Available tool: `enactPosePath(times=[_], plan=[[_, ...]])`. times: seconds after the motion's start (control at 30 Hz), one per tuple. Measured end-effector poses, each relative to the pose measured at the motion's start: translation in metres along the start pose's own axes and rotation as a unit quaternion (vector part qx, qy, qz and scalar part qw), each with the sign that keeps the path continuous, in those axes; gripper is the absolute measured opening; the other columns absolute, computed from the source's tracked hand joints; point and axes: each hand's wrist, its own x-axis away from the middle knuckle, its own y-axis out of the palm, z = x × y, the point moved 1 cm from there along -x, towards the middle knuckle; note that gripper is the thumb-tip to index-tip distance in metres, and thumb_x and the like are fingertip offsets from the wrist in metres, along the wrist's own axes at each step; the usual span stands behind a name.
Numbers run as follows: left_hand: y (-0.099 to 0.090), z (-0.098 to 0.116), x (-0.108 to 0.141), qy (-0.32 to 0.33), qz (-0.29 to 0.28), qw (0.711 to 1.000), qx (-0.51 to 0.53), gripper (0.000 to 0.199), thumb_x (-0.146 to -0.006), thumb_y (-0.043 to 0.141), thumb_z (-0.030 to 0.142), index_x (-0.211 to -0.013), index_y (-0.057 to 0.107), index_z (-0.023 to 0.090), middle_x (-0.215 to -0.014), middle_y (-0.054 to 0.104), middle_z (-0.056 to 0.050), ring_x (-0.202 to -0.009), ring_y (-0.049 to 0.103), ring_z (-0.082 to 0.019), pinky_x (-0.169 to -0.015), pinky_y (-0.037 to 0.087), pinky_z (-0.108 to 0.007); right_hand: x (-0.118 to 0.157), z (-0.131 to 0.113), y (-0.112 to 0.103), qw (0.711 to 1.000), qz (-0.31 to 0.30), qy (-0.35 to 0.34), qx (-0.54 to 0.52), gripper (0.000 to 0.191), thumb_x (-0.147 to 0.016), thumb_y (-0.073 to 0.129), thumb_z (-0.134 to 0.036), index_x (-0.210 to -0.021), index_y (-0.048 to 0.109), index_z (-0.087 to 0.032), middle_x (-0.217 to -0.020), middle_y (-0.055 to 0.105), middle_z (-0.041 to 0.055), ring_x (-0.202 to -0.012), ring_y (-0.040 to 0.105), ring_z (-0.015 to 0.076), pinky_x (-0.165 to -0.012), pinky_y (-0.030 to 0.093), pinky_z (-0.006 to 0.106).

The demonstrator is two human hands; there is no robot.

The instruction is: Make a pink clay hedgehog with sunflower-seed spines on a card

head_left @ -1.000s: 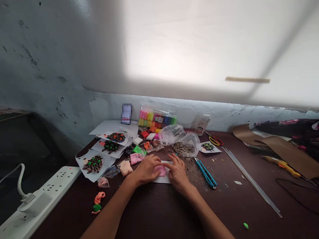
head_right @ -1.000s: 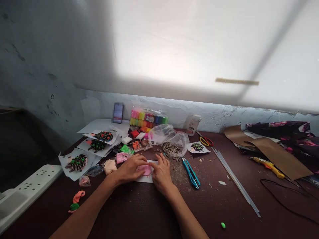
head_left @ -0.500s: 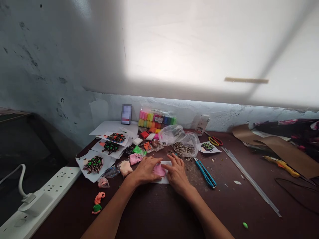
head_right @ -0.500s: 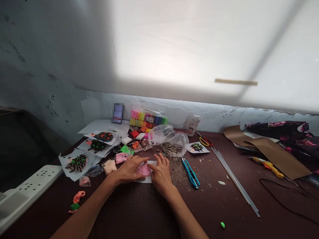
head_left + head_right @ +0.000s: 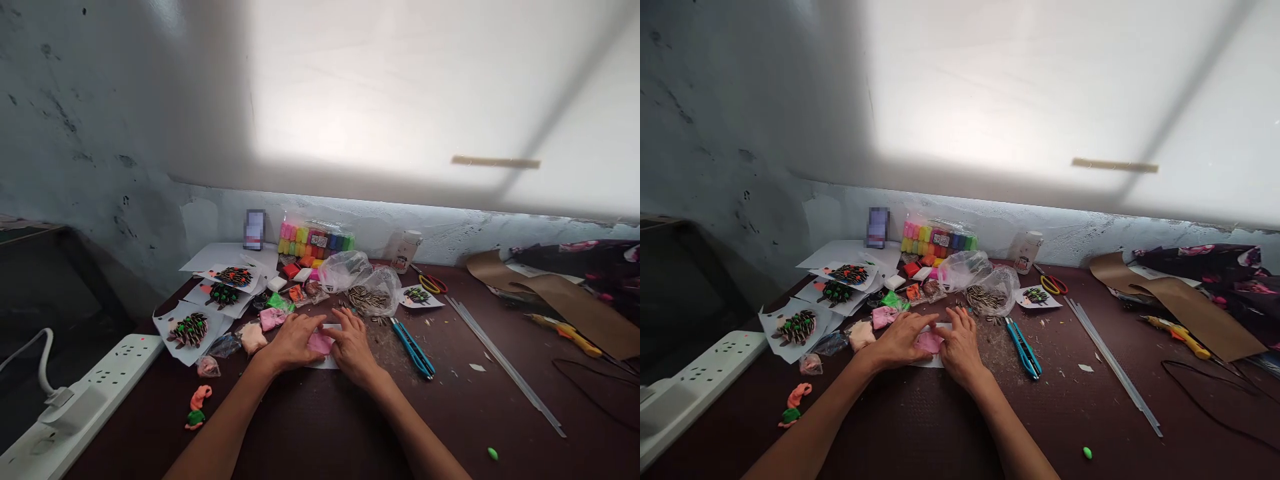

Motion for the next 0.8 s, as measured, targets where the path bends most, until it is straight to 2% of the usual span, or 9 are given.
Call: enactPosePath(times=[0.13, 0.37, 0.6, 0.8], plan=[[-0.001, 0.001, 0.0, 0.002, 0.002, 1.0, -0.002, 0.064, -0.07, 0.068, 0.037, -0.13, 0.047, 0.024, -0.126, 0.06, -0.006, -0.114, 0.053, -0.027, -0.101, 0.034, -0.042, 0.006, 0.0, -0.006, 0.999, 0.015, 0.01, 0.033, 0.048, -0.079, 0.054, -0.01, -0.119, 0.063, -0.035, -0.147, 0.038, 0.0049, -0.138, 0.025, 0.0246, -0.109, 0.018, 0.042], [-0.008, 0.007, 0.001, 0.022, -0.023, 0.999, -0.006, 0.036, -0.074, 0.067, 0.037, -0.108, 0.064, 0.024, -0.119, 0.063, -0.004, -0.113, 0.053, -0.025, -0.103, 0.03, -0.043, 0.013, 0.0, -0.005, 0.995, 0.004, -0.028, 0.098, 0.042, -0.084, 0.058, -0.021, -0.124, 0.059, -0.037, -0.148, 0.038, 0.0064, -0.139, 0.023, 0.028, -0.109, 0.015, 0.044], [-0.008, 0.006, 0.002, 0.023, -0.021, 1.0, 0.002, 0.033, -0.076, 0.064, 0.04, -0.104, 0.067, 0.025, -0.118, 0.064, -0.004, -0.113, 0.053, -0.026, -0.105, 0.027, -0.046, 0.016, 0.005, -0.002, 0.995, 0.032, -0.035, 0.091, 0.035, -0.085, 0.058, -0.021, -0.116, 0.065, -0.036, -0.145, 0.042, 0.0067, -0.138, 0.026, 0.0281, -0.108, 0.019, 0.048], [-0.009, 0.01, 0.003, 0.02, -0.013, 1.0, -0.001, 0.033, -0.075, 0.063, 0.038, -0.105, 0.066, 0.024, -0.116, 0.063, -0.004, -0.109, 0.053, -0.025, -0.105, 0.028, -0.044, 0.021, 0.004, 0.002, 0.994, 0.057, -0.043, 0.083, 0.041, -0.085, 0.058, -0.02, -0.123, 0.06, -0.035, -0.147, 0.038, 0.009, -0.139, 0.024, 0.0272, -0.107, 0.021, 0.045]])
